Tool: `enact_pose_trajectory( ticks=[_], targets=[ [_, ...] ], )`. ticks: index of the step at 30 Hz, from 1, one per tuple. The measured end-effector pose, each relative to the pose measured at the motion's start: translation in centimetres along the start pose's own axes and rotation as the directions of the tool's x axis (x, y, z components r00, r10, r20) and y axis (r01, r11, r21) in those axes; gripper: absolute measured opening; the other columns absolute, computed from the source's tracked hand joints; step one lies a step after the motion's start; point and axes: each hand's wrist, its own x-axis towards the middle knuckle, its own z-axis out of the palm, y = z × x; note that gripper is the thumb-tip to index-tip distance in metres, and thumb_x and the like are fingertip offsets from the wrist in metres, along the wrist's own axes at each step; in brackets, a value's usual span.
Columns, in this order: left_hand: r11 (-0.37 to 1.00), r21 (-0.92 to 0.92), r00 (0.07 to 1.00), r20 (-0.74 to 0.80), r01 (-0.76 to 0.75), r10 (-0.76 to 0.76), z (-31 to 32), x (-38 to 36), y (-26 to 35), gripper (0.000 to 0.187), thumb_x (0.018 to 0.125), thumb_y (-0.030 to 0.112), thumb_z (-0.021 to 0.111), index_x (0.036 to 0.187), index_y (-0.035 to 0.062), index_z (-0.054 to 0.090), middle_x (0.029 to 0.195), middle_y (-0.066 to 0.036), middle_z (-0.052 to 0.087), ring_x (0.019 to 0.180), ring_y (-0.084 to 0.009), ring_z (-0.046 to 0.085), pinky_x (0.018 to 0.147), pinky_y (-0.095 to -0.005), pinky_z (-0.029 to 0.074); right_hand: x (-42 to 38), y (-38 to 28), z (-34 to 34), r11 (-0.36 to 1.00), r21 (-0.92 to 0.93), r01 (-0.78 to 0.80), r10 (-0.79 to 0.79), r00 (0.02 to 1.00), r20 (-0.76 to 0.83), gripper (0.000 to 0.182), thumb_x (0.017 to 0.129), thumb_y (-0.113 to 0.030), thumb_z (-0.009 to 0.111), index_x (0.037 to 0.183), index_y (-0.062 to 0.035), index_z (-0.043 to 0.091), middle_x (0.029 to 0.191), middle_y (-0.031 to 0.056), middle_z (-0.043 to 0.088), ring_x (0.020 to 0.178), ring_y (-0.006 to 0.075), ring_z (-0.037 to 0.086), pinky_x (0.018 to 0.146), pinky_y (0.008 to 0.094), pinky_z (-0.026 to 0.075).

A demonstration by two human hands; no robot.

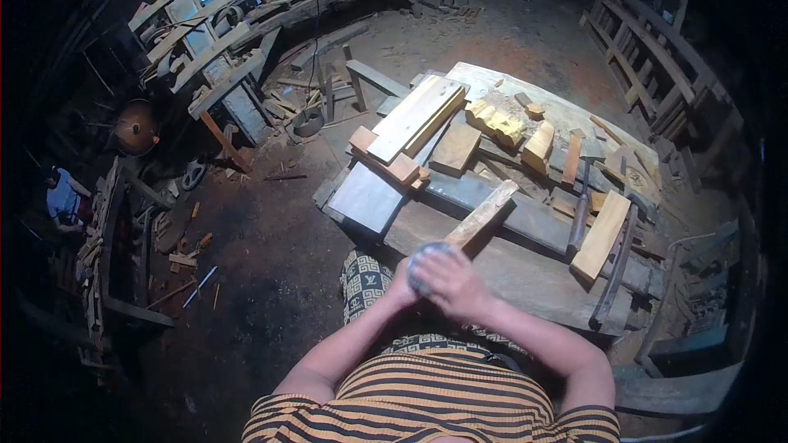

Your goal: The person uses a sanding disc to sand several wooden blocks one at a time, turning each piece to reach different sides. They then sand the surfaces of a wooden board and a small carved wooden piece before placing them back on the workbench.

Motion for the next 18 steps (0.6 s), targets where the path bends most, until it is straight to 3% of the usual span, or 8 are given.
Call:
enact_pose_trajectory(
  ticks=[2,3,5,8,9,15,17,18],
  targets=[
    [0.998,-0.055,0.997,0.075,-0.016,0.021,-0.3,-0.2,0.0,0.051,0.083,0.012,0.063,0.130,0.0004,0.047,0.121,-0.009,0.059,0.107,-0.0137,0.057,0.092,-0.0289,0.046,0.0,0.2,-0.8,0.996,0.084,0.013,-0.019,0.998,0.068,0.042,0.079,-0.014,0.061,0.121,-0.0106,0.056,0.125,0.0126,0.056,0.121,0.0300,0.049,0.105,0.0478,0.032],
    [0.965,0.252,0.996,0.027,0.075,-0.084,-0.4,0.2,-0.5,0.056,0.082,0.011,0.066,0.133,0.0018,0.044,0.121,-0.009,0.058,0.106,-0.0139,0.057,0.092,-0.0283,0.046,0.3,1.9,-1.2,0.997,0.062,0.052,-0.054,0.998,0.029,0.039,0.080,-0.013,0.059,0.119,-0.0108,0.058,0.122,0.0125,0.057,0.119,0.0297,0.050,0.103,0.0466,0.034],
    [0.987,-0.145,0.994,-0.079,0.068,-0.080,0.8,0.2,0.4,0.056,0.082,0.014,0.069,0.132,0.0016,0.047,0.115,-0.008,0.061,0.104,-0.0149,0.057,0.090,-0.0283,0.047,1.1,6.7,-2.7,0.988,-0.151,0.009,-0.025,0.994,-0.106,0.031,0.076,-0.014,0.059,0.107,-0.0108,0.061,0.108,0.0107,0.062,0.102,0.0303,0.058,0.086,0.0427,0.043],
    [0.966,-0.218,0.982,-0.100,0.136,-0.161,0.6,0.3,2.3,0.057,0.081,0.020,0.072,0.129,-0.0005,0.049,0.100,-0.005,0.064,0.087,-0.0115,0.060,0.076,-0.0241,0.049,-0.9,14.3,-3.8,0.875,-0.034,-0.483,0.457,0.848,-0.270,0.027,0.092,-0.023,0.051,0.112,-0.0097,0.063,0.119,0.0132,0.060,0.112,0.0320,0.055,0.093,0.0409,0.042],
    [0.943,-0.253,0.969,-0.068,0.215,-0.239,0.3,0.3,2.6,0.056,0.082,0.025,0.071,0.127,-0.0011,0.051,0.095,-0.005,0.065,0.080,-0.0102,0.061,0.071,-0.0226,0.050,-0.5,14.7,-4.5,0.792,0.210,-0.573,0.610,0.748,-0.261,0.030,0.091,-0.021,0.052,0.117,-0.0086,0.062,0.124,0.0140,0.058,0.119,0.0300,0.051,0.101,0.0395,0.038],
    [0.798,-0.486,0.928,0.082,0.356,-0.364,1.1,0.1,2.2,0.071,0.088,0.063,0.044,0.130,0.0062,0.047,0.110,-0.012,0.060,0.085,-0.0238,0.064,0.064,-0.0338,0.055,-0.4,9.8,-1.2,0.872,-0.097,-0.480,0.450,0.863,-0.229,0.033,0.090,-0.022,0.055,0.121,-0.0130,0.060,0.131,0.0114,0.054,0.127,0.0276,0.045,0.108,0.0444,0.028],
    [0.516,-0.791,0.924,0.160,0.330,-0.347,1.5,0.5,2.0,0.084,0.087,0.074,0.025,0.132,0.0068,0.044,0.115,-0.013,0.059,0.086,-0.0277,0.064,0.063,-0.0366,0.056,0.0,6.7,0.3,0.880,-0.119,-0.460,0.425,0.874,-0.237,0.031,0.088,-0.015,0.055,0.118,-0.0089,0.060,0.125,0.0143,0.057,0.123,0.0317,0.048,0.107,0.0457,0.029],
    [0.510,-0.800,0.932,0.164,0.318,-0.324,1.0,0.9,1.0,0.087,0.085,0.076,0.014,0.133,0.0091,0.043,0.117,-0.013,0.059,0.093,-0.0288,0.063,0.071,-0.0418,0.057,0.8,4.8,0.1,0.929,0.073,-0.362,0.369,0.909,-0.196,0.028,0.087,-0.015,0.056,0.113,-0.0071,0.062,0.118,0.0149,0.060,0.117,0.0320,0.052,0.103,0.0460,0.033]
  ],
)
